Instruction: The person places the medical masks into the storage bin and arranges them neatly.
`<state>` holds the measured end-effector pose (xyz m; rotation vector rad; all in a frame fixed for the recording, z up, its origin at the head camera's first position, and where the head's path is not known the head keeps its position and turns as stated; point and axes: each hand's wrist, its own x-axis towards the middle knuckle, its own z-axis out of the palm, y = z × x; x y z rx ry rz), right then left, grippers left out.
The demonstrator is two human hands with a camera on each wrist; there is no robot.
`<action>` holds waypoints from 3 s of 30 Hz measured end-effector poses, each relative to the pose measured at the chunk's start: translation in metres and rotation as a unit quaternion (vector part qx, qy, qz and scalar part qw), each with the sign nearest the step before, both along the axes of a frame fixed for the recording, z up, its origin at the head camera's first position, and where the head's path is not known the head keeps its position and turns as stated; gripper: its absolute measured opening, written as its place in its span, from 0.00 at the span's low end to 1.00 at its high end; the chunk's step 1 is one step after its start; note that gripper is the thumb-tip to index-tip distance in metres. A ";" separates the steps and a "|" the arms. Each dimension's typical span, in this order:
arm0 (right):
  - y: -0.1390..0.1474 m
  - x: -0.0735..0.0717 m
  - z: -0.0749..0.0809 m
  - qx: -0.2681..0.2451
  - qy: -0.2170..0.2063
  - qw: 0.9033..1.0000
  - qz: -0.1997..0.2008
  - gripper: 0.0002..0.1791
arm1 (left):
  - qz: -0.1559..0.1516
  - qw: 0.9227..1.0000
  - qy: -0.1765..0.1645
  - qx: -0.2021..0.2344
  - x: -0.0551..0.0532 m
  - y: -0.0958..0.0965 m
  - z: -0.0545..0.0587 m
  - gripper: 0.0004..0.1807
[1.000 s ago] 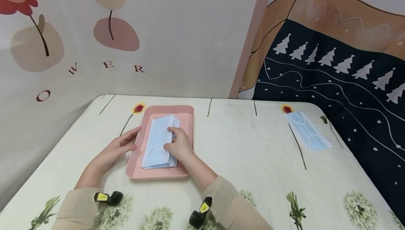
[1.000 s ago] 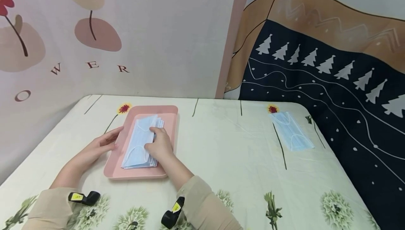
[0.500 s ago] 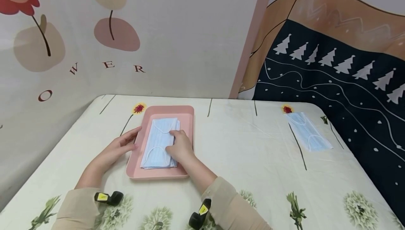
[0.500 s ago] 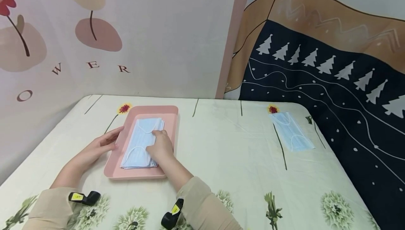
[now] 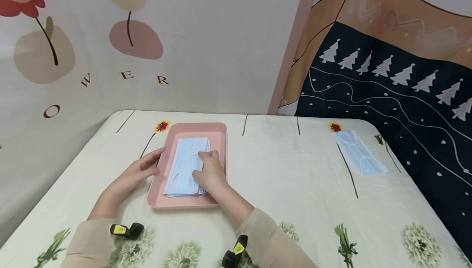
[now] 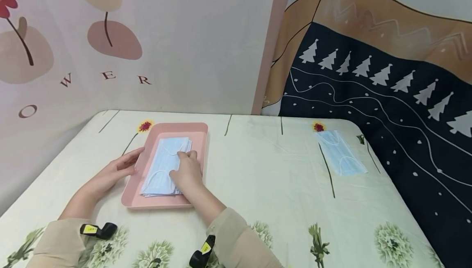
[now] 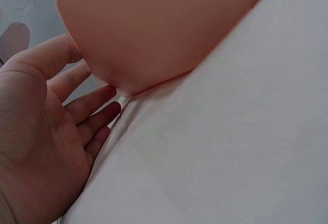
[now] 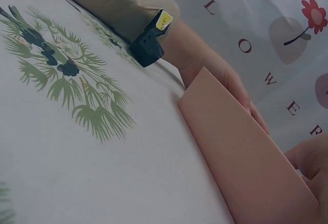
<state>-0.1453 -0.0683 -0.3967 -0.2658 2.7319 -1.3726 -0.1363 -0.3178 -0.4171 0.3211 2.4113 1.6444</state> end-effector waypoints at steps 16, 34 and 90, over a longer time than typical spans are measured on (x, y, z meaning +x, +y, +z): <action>0.034 0.012 0.016 -0.172 0.053 0.983 0.048 0.23 | -0.005 1.000 0.003 0.007 0.001 0.000 0.000 0.36; 0.116 0.005 0.025 -0.164 0.111 0.979 0.052 0.21 | -0.006 1.000 0.011 0.003 0.000 0.000 0.001 0.35; 0.340 -0.033 0.048 -0.085 0.104 0.970 -0.201 0.24 | -0.008 1.000 0.015 0.017 0.004 0.004 0.003 0.35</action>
